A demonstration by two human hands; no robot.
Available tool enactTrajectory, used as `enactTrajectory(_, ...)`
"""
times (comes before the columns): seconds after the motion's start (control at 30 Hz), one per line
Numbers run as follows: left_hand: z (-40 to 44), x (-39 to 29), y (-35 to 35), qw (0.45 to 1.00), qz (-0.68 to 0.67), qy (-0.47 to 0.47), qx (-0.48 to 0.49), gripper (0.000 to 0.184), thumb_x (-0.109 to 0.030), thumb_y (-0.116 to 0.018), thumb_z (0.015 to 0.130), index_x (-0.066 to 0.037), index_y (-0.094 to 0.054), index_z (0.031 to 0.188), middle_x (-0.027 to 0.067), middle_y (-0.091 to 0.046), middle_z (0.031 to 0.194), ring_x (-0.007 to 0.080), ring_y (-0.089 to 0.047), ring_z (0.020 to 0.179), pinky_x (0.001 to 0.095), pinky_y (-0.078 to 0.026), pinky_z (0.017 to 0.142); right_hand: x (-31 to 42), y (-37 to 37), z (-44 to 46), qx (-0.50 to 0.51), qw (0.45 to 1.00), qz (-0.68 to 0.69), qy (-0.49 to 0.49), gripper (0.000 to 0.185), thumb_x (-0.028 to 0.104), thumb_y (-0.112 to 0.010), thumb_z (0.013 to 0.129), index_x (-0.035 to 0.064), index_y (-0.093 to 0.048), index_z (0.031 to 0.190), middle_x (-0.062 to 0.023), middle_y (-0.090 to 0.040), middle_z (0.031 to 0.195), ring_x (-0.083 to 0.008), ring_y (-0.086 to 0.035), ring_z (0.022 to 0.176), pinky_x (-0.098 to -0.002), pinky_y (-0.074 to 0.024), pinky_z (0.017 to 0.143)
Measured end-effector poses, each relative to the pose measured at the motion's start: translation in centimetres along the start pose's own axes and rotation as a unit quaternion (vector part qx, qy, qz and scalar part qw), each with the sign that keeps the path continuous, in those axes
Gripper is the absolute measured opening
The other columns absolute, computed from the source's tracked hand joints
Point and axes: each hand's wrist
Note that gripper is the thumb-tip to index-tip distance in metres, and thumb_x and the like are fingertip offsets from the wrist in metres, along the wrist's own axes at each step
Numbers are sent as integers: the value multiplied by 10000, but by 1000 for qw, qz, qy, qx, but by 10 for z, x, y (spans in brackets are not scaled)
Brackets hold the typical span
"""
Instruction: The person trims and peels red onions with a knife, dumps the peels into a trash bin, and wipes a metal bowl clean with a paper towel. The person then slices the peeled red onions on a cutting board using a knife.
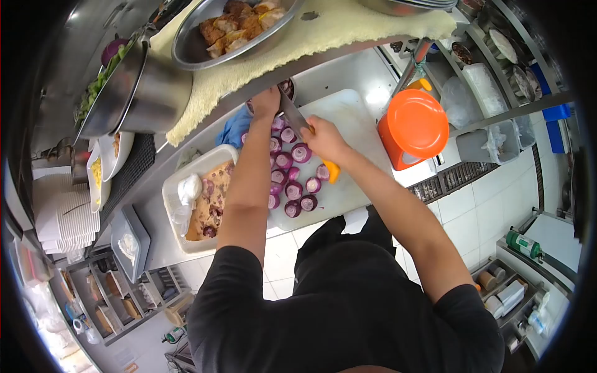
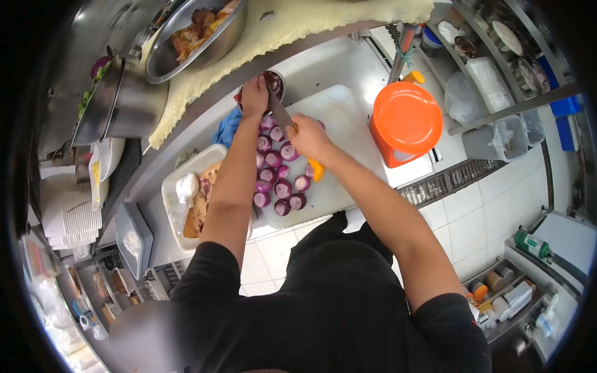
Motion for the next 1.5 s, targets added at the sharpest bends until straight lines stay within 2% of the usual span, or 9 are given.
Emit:
enactTrajectory(0.17, -10, -20, -1, 995, 54, 35, 75, 477, -385, -434, 1095, -107, -589, 1450, 245, -609, 1438, 438, -544, 1360, 555, -371, 1175, -28, 40, -77, -90, 987, -78, 108, 219, 139, -662, 964, -32, -601, 1087, -263, -637, 965, -451, -635, 877, -489, -507, 786)
enactTrajectory(0.5, 4, -20, -7, 952, 35, 62, 296, 754, -612, -205, 1078, -118, -438, 1598, 206, -466, 1617, 427, -381, 1526, 608, -191, 1271, -37, 92, -169, -122, 982, -140, 23, 239, 105, -655, 987, -57, -602, 1155, -268, -633, 980, -454, -637, 905, -475, -511, 803)
enactTrajectory(0.67, -5, 3, -34, 996, 38, -42, 76, 453, -291, -582, 934, -33, -684, 1292, 262, -660, 1351, 435, -607, 1279, 510, -436, 1150, -81, 87, -176, -168, 963, -207, 37, 333, 108, -662, 984, -107, -595, 1228, -320, -656, 1159, -499, -638, 1098, -496, -515, 980)
enactTrajectory(0.93, -7, -18, 19, 995, -53, -28, -77, 380, -271, -556, 1000, -24, -702, 1250, 240, -708, 1254, 427, -645, 1207, 499, -471, 1080, -102, 84, -175, -114, 958, -259, 37, 415, 99, -629, 963, -67, -508, 1324, -351, -653, 1136, -528, -642, 1083, -558, -525, 924)
enactTrajectory(1.07, -26, -30, 56, 992, -103, 37, -69, 390, -322, -600, 956, -82, -734, 1234, 209, -717, 1253, 413, -650, 1199, 489, -466, 1093, -92, 78, -174, -112, 938, -322, -66, 394, 177, -598, 1014, -40, -464, 1314, -355, -689, 985, -555, -673, 942, -606, -534, 807)
enactTrajectory(1.1, -48, -41, 98, 981, -125, 130, 73, 356, -242, -667, 905, -106, -746, 1225, 214, -727, 1219, 400, -662, 1172, 503, -442, 1117, -107, 76, -175, -116, 932, -339, -61, 387, 194, -590, 1026, -34, -455, 1309, -354, -690, 957, -559, -673, 918, -614, -532, 789)
enactTrajectory(1.23, -126, -40, 129, 982, -15, -9, -188, 438, -137, -756, 835, -100, -733, 1270, 199, -660, 1366, 416, -663, 1143, 526, -370, 1176, -109, 68, -176, -153, 925, -345, -52, 355, 263, -555, 1067, -16, -453, 1262, -343, -690, 983, -560, -666, 929, -626, -515, 766)
enactTrajectory(1.37, -203, -24, 178, 979, -126, 73, -143, 443, -127, -768, 863, -55, -691, 1292, 227, -625, 1401, 427, -587, 1294, 487, -461, 1120, -116, 70, -174, -146, 911, -382, -41, 317, 288, -561, 1072, 20, -442, 1193, -335, -686, 913, -568, -661, 881, -649, -494, 715)
enactTrajectory(1.5, -259, 40, 221, 979, 3, 110, -174, 400, -59, -746, 877, -55, -705, 1275, 212, -644, 1381, 394, -645, 1231, 474, -512, 1053, -118, 70, -172, -142, 908, -392, -35, 308, 268, -569, 1073, 13, -432, 1178, -331, -684, 896, -561, -662, 865, -624, -496, 708)
Point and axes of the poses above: each hand's wrist, its own z-axis towards the middle knuckle, its own y-axis out of the back of the hand, x = y × z
